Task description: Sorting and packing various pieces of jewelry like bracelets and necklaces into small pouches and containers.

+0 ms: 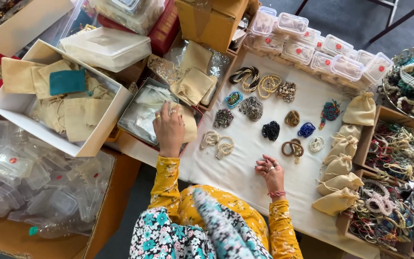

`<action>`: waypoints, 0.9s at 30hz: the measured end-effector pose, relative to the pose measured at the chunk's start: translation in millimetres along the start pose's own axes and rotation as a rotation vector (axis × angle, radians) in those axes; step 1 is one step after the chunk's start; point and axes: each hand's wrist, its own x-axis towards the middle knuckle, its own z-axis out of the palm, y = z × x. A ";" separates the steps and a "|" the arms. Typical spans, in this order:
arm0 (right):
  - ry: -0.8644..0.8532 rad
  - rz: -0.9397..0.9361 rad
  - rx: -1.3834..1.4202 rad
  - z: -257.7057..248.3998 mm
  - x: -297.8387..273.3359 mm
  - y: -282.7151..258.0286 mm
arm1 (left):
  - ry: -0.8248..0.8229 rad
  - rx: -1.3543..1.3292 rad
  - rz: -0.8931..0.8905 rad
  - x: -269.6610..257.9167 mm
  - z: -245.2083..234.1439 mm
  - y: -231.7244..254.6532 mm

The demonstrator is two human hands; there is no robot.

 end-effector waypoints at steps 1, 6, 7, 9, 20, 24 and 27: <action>0.002 -0.001 0.000 0.7 0.1 -1.3 | 0.000 -0.002 0.001 9.2 4.9 5.3; -0.012 -0.003 0.029 -0.7 0.6 -1.0 | -0.188 -0.471 0.001 50.7 41.8 44.8; -0.011 -0.010 0.027 -0.9 -0.3 0.3 | -0.185 -0.477 0.004 60.1 41.7 57.6; 0.004 -0.016 0.022 0.0 1.2 1.1 | -0.236 -0.507 0.058 82.7 40.5 84.9; 0.052 0.069 0.088 -5.8 8.0 0.2 | -0.063 -0.319 -0.061 156.5 319.7 65.0; 0.048 0.129 0.120 -5.4 7.2 -4.9 | -0.097 -0.197 -0.198 159.3 246.9 85.7; 0.037 0.158 0.121 -3.2 8.5 -10.3 | -0.127 -0.202 -0.180 157.8 270.7 75.8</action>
